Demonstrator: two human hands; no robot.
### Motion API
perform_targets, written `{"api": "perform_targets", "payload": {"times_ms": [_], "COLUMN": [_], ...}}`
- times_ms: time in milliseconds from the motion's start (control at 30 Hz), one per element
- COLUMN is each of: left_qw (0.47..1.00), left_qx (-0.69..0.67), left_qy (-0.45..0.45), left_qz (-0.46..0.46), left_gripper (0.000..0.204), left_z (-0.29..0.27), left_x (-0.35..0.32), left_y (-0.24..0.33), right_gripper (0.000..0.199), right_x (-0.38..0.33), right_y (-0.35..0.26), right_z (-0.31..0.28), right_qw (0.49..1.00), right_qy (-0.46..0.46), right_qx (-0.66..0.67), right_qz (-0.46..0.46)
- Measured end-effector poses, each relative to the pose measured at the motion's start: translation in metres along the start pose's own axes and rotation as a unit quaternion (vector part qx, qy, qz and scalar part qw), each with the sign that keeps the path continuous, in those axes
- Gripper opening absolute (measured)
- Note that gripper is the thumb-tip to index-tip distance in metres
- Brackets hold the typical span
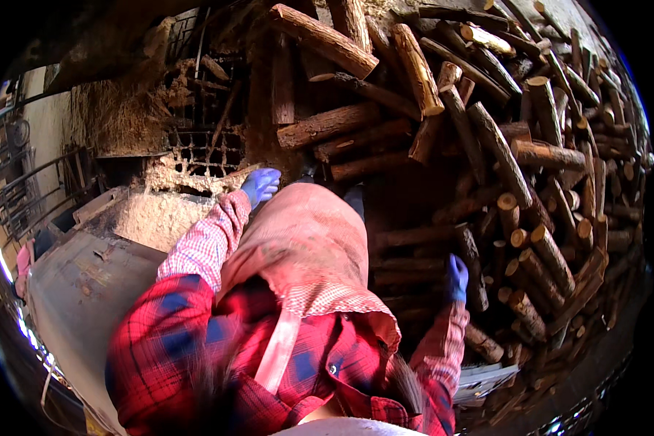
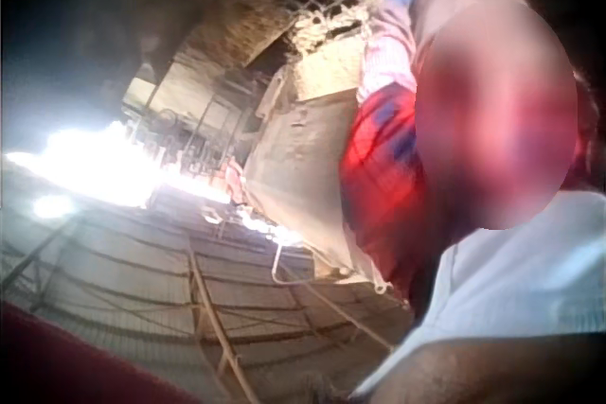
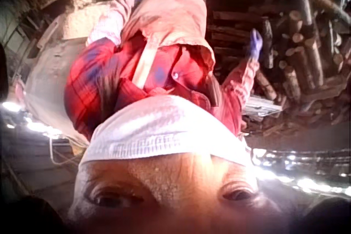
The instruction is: The person repeatedly picks up logs from a large pile and feeds them into a wood chipper. They handle the logs one at a time, positioning them to be pulled into the machine's intake. The task continues throughout the clip with a steady rhythm of picking, lifting, and feeding logs.
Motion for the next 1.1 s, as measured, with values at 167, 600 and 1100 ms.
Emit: {"api": "perform_targets", "payload": {"times_ms": [167,600,1100], "left_qw": [0.999,0.982,0.955], "left_qx": [0.038,-0.116,-0.119], "left_qy": [0.028,0.047,0.035], "left_qz": [-0.011,0.145,0.269], "left_gripper": [0.026,0.056,0.057], "left_z": [0.008,0.071,0.034], "left_x": [0.101,0.415,0.372], "left_y": [-0.046,0.181,0.238], "right_gripper": [0.041,0.058,0.061], "right_x": [0.212,0.508,0.211], "right_y": [-0.061,-0.156,-0.114], "right_z": [0.182,0.590,0.569], "right_qw": [0.992,0.923,0.964], "right_qy": [-0.107,-0.283,-0.104], "right_qx": [-0.056,0.224,0.242], "right_qz": [-0.033,-0.132,-0.031]}}
Point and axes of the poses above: each hand's wrist, its own x-axis towards the middle knuckle, its own z-axis out of the palm, y = z × x, the point moved 6 cm from there along x, towards the middle knuckle, and after that the axes turned 4 degrees about y, right-handed, at the moved point
